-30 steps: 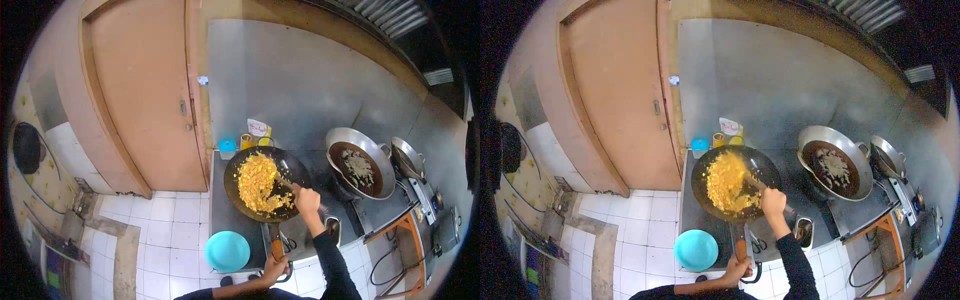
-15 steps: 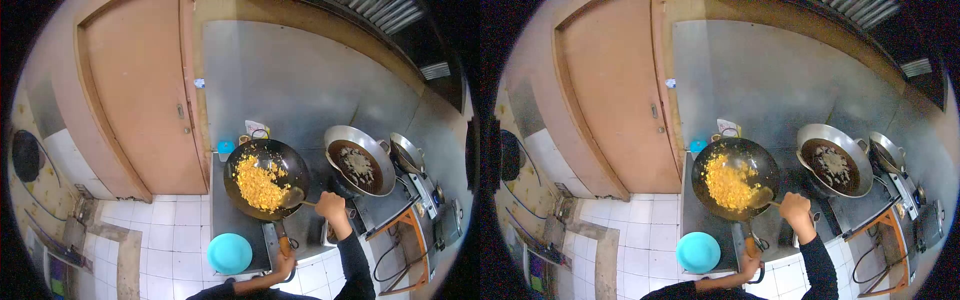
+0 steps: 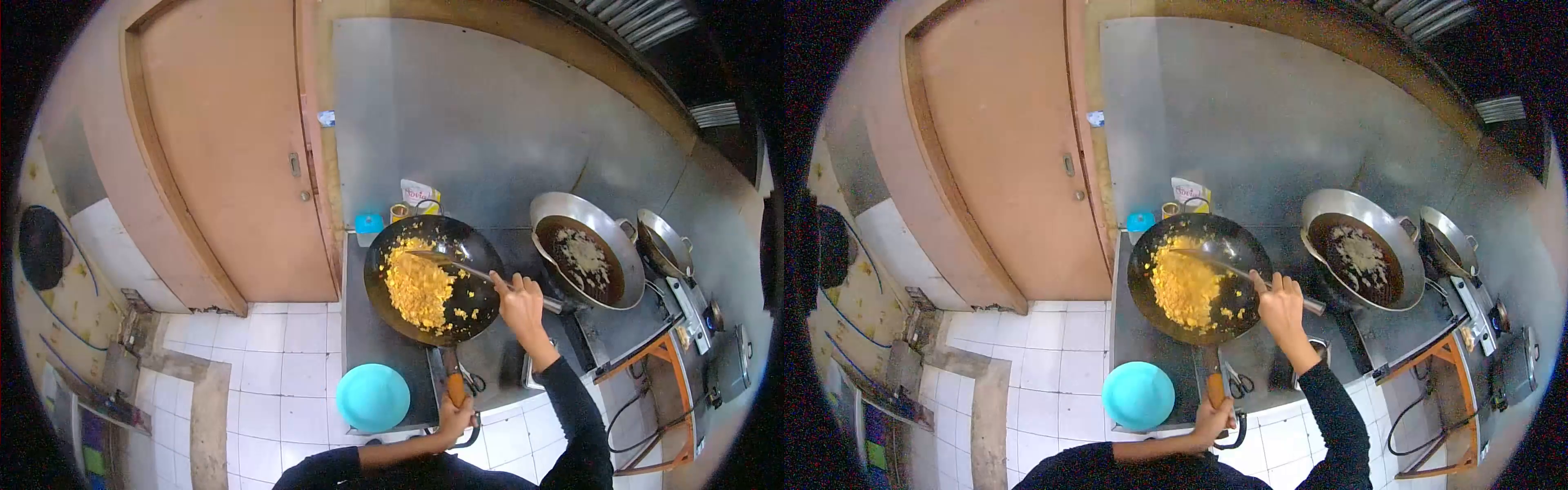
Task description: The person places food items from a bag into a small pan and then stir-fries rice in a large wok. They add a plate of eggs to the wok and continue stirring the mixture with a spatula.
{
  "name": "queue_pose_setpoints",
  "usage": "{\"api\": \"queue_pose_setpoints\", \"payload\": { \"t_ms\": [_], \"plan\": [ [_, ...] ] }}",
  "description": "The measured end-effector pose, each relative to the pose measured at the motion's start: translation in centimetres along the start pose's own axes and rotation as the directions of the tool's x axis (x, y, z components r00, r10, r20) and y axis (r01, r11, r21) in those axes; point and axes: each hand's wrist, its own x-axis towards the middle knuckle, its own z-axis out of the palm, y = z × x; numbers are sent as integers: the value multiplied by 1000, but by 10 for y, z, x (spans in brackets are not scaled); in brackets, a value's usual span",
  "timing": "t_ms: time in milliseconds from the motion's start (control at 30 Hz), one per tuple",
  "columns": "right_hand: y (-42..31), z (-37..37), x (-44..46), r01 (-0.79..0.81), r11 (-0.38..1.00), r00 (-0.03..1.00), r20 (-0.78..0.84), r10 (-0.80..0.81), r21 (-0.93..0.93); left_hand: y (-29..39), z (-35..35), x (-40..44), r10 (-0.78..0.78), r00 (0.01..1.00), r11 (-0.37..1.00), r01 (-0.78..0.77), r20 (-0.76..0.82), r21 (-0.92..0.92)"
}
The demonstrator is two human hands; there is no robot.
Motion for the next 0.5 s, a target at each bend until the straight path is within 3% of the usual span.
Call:
{"api": "queue_pose_setpoints", "payload": {
  "t_ms": [67,133,200,267,333,433,500],
  "plan": [
    [3,-13,-2,48,998,998,-43,-50,-38,5,-14,0,-22,999,998,20,30,59],
    [5,-26,-5,-24,1000,1000,5,24,-19,9,-28,1,-41,998,996,39,36,76],
    [9,-40,-5,-64,997,994,81,67,-44,12,-40,3,-61,997,994,57,42,93],
    [16,-47,-6,-222,972,933,275,233,-71,15,-51,4,-31,998,992,23,61,124],
    [22,-57,-5,-247,966,926,273,259,-79,18,-54,5,-17,997,991,7,79,131],
    [31,-57,-5,-317,928,840,397,371,-195,9,-39,4,-17,1000,981,12,21,191],
    [22,-46,7,-317,906,802,431,414,-279,-18,-8,9,3,995,978,19,-101,209]
  ]
}}
